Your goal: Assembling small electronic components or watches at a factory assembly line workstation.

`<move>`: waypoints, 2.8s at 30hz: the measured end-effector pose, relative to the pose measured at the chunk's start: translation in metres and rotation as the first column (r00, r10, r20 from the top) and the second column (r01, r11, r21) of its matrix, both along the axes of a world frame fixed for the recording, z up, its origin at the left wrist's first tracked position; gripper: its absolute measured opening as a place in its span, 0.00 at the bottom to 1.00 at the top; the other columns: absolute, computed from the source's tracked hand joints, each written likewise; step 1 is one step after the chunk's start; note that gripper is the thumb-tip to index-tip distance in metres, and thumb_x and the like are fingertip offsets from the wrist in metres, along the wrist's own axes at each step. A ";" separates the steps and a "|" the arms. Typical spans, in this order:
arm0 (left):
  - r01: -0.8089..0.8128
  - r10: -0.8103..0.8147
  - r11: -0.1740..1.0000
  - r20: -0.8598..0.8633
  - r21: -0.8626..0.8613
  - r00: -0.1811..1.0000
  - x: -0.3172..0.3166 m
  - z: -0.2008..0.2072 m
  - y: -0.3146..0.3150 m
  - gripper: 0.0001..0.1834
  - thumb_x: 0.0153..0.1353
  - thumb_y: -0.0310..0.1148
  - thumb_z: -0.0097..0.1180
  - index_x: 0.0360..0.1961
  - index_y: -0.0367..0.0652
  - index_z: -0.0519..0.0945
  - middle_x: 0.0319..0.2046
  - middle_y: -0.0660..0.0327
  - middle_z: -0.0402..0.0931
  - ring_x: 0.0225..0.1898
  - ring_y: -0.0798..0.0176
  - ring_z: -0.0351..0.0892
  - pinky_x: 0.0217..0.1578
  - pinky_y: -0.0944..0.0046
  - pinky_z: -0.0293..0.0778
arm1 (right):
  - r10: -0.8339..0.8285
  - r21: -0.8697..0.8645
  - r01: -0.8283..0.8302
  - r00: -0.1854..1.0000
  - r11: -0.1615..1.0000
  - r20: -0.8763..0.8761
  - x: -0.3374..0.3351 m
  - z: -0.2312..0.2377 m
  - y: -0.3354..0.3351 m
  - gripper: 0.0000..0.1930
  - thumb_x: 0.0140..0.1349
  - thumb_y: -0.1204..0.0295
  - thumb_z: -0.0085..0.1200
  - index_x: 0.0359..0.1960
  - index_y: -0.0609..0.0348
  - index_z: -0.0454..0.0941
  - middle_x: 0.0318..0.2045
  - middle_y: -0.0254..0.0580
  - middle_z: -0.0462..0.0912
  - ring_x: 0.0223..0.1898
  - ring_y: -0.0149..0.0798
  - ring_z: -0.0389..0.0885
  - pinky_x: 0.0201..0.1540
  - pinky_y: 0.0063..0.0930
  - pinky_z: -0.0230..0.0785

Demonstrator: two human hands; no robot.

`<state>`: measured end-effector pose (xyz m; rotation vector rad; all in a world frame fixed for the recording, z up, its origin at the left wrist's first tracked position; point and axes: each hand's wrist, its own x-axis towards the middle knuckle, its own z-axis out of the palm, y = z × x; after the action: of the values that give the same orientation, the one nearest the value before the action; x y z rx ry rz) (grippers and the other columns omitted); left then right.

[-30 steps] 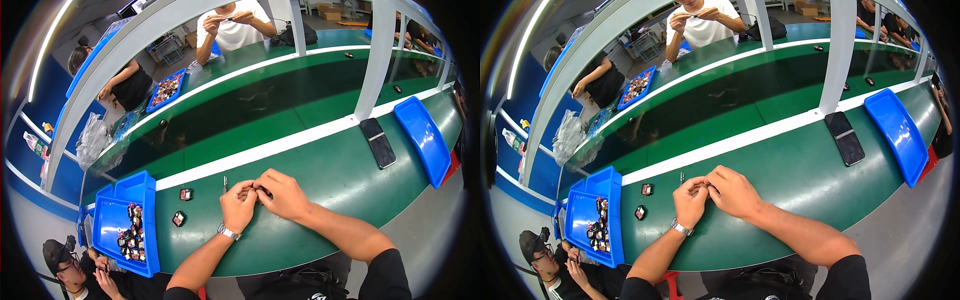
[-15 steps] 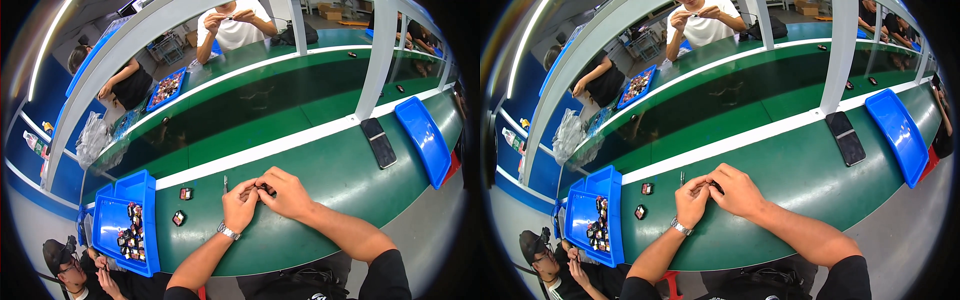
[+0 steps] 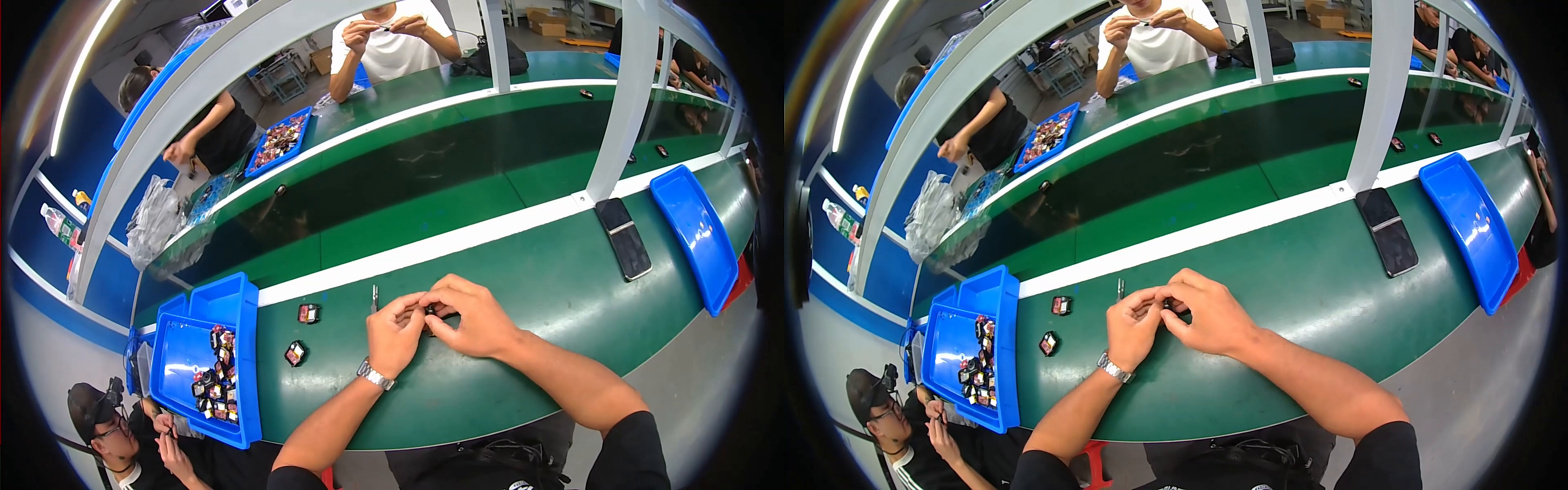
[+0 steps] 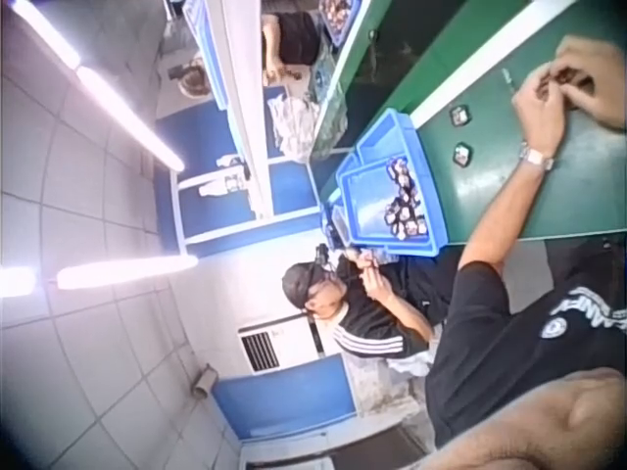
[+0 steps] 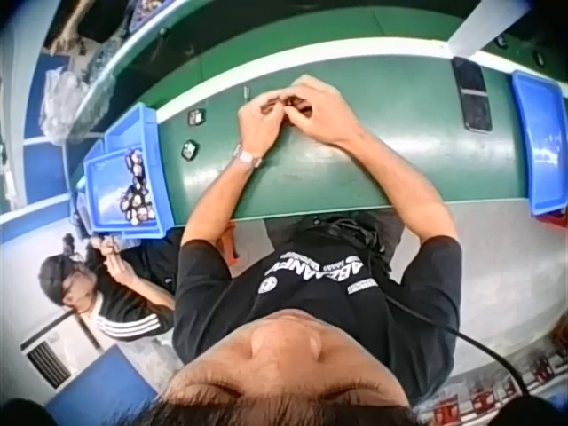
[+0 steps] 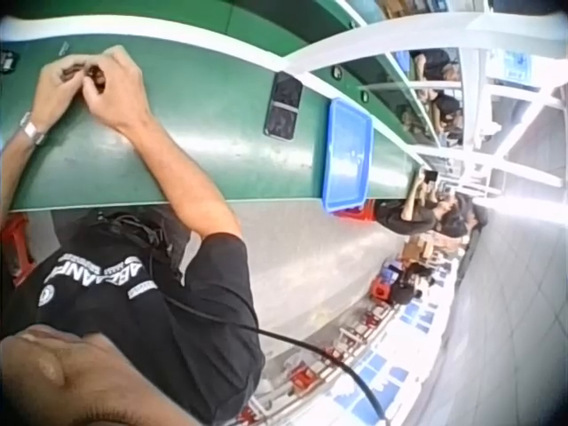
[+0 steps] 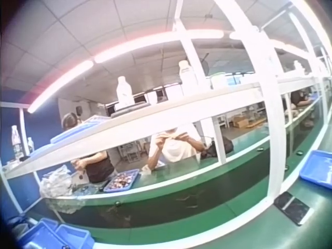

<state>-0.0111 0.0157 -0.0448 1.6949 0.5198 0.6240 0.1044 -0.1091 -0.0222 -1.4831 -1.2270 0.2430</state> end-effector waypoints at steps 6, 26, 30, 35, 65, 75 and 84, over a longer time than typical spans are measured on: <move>-0.006 0.007 1.000 -0.010 0.031 1.000 -0.002 -0.002 0.003 0.11 0.64 0.23 0.57 0.45 0.30 0.83 0.34 0.56 0.87 0.35 0.68 0.87 0.37 0.69 0.82 | 0.014 -0.019 -0.015 1.000 1.000 -0.023 -0.001 0.001 0.001 0.10 0.58 0.78 0.59 0.42 0.64 0.81 0.38 0.43 0.79 0.34 0.40 0.84 0.39 0.29 0.80; 0.120 -0.120 0.966 0.013 -0.227 0.993 0.000 0.000 0.013 0.15 0.66 0.20 0.56 0.52 0.27 0.78 0.43 0.53 0.83 0.40 0.66 0.85 0.41 0.67 0.84 | -0.234 0.042 0.239 0.872 0.970 0.431 0.001 0.001 0.005 0.12 0.53 0.79 0.63 0.40 0.58 0.83 0.40 0.38 0.79 0.38 0.40 0.81 0.34 0.31 0.79; 0.131 -0.129 0.958 0.024 -0.256 0.991 -0.001 0.001 0.013 0.15 0.66 0.19 0.56 0.53 0.27 0.77 0.43 0.53 0.83 0.41 0.65 0.85 0.42 0.68 0.84 | -0.208 -0.022 0.274 0.778 0.961 0.593 0.002 -0.003 0.005 0.10 0.54 0.75 0.62 0.40 0.57 0.81 0.38 0.35 0.75 0.38 0.38 0.77 0.31 0.30 0.78; 0.119 -0.118 0.955 0.020 -0.271 0.993 -0.001 0.001 0.013 0.14 0.66 0.19 0.55 0.52 0.26 0.77 0.43 0.52 0.83 0.41 0.65 0.85 0.41 0.68 0.84 | -0.228 -0.002 0.279 0.787 0.960 0.574 0.001 -0.006 0.007 0.10 0.53 0.76 0.63 0.38 0.58 0.81 0.38 0.36 0.76 0.37 0.38 0.78 0.31 0.31 0.78; 0.054 -0.051 0.960 0.018 -0.276 0.999 0.000 0.002 0.010 0.12 0.65 0.20 0.57 0.49 0.27 0.78 0.40 0.54 0.84 0.37 0.66 0.86 0.40 0.69 0.83 | -0.265 0.060 0.345 0.585 0.937 0.767 -0.007 -0.011 0.012 0.08 0.47 0.74 0.60 0.28 0.61 0.76 0.33 0.38 0.72 0.36 0.37 0.75 0.33 0.23 0.77; 0.071 -0.063 0.948 0.036 -0.310 0.997 -0.001 0.002 0.010 0.13 0.65 0.20 0.58 0.50 0.27 0.78 0.41 0.53 0.84 0.38 0.66 0.85 0.40 0.69 0.83 | -0.255 0.105 0.268 0.623 0.958 0.739 -0.003 -0.009 0.011 0.06 0.47 0.75 0.60 0.28 0.62 0.78 0.36 0.38 0.77 0.38 0.38 0.77 0.35 0.31 0.75; 0.074 -0.071 0.938 0.022 -0.339 0.997 0.002 0.007 0.009 0.13 0.65 0.18 0.57 0.50 0.27 0.78 0.41 0.52 0.83 0.39 0.65 0.85 0.40 0.68 0.84 | -0.296 0.105 0.318 0.644 0.942 0.706 -0.001 -0.007 0.008 0.06 0.49 0.77 0.59 0.30 0.62 0.78 0.42 0.42 0.78 0.39 0.40 0.78 0.36 0.32 0.77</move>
<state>-0.0091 0.0250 -0.0378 1.3759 0.5231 0.4586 0.1039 -0.1008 -0.0290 -1.8615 -1.5335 -0.6266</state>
